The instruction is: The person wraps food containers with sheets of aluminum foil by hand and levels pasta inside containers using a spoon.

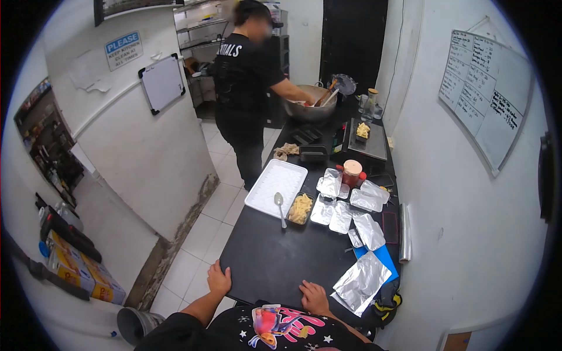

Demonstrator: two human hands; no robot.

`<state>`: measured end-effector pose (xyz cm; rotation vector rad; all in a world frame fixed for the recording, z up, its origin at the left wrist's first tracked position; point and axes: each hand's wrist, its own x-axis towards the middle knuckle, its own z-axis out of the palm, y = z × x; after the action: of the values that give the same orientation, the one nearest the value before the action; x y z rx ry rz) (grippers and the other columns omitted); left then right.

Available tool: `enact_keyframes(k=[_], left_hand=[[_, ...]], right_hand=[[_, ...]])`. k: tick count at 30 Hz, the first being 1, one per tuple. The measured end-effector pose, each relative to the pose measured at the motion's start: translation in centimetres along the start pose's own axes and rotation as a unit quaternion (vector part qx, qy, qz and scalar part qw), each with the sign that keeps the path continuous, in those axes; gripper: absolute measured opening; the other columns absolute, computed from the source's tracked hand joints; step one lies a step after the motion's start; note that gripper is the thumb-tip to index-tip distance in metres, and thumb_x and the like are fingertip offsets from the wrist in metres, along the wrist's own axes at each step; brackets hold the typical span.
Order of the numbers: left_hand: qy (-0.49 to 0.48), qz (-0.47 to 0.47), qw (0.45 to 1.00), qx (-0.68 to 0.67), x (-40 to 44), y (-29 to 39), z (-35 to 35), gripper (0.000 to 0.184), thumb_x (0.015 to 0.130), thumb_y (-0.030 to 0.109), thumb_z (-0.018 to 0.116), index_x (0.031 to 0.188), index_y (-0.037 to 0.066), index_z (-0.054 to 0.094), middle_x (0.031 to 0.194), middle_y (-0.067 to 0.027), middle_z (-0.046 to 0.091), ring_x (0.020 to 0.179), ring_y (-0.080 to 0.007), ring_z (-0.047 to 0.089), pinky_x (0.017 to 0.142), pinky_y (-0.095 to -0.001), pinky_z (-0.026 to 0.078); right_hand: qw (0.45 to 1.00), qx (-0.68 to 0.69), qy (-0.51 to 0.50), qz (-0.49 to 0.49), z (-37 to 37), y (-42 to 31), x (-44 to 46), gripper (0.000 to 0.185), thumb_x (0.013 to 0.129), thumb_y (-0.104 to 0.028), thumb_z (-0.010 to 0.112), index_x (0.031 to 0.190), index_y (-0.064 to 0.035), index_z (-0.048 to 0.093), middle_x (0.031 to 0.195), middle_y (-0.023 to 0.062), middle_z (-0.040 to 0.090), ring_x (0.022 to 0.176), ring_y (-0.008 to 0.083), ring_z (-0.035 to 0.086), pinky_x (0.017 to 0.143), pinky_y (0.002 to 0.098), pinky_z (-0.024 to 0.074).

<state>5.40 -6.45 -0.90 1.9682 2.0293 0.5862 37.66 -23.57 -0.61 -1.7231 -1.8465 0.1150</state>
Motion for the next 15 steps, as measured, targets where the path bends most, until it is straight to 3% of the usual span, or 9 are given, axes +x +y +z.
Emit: enact_keyframes(k=[15], left_hand=[[-0.008,-0.004,1.0,-0.009,-0.16,-0.11,-0.11,0.059,0.088,0.034,0.058,0.136,0.005,0.039,0.126,-0.0209,0.049,0.116,-0.0385,0.046,0.092,-0.0516,0.041]], right_hand=[[1.0,-0.004,0.003,-0.001,0.33,0.26,-0.13,0.036,0.072,-0.01,0.062,0.108,-0.0107,0.065,0.122,0.0063,0.061,0.107,0.0285,0.057,0.093,0.043,0.0438]])
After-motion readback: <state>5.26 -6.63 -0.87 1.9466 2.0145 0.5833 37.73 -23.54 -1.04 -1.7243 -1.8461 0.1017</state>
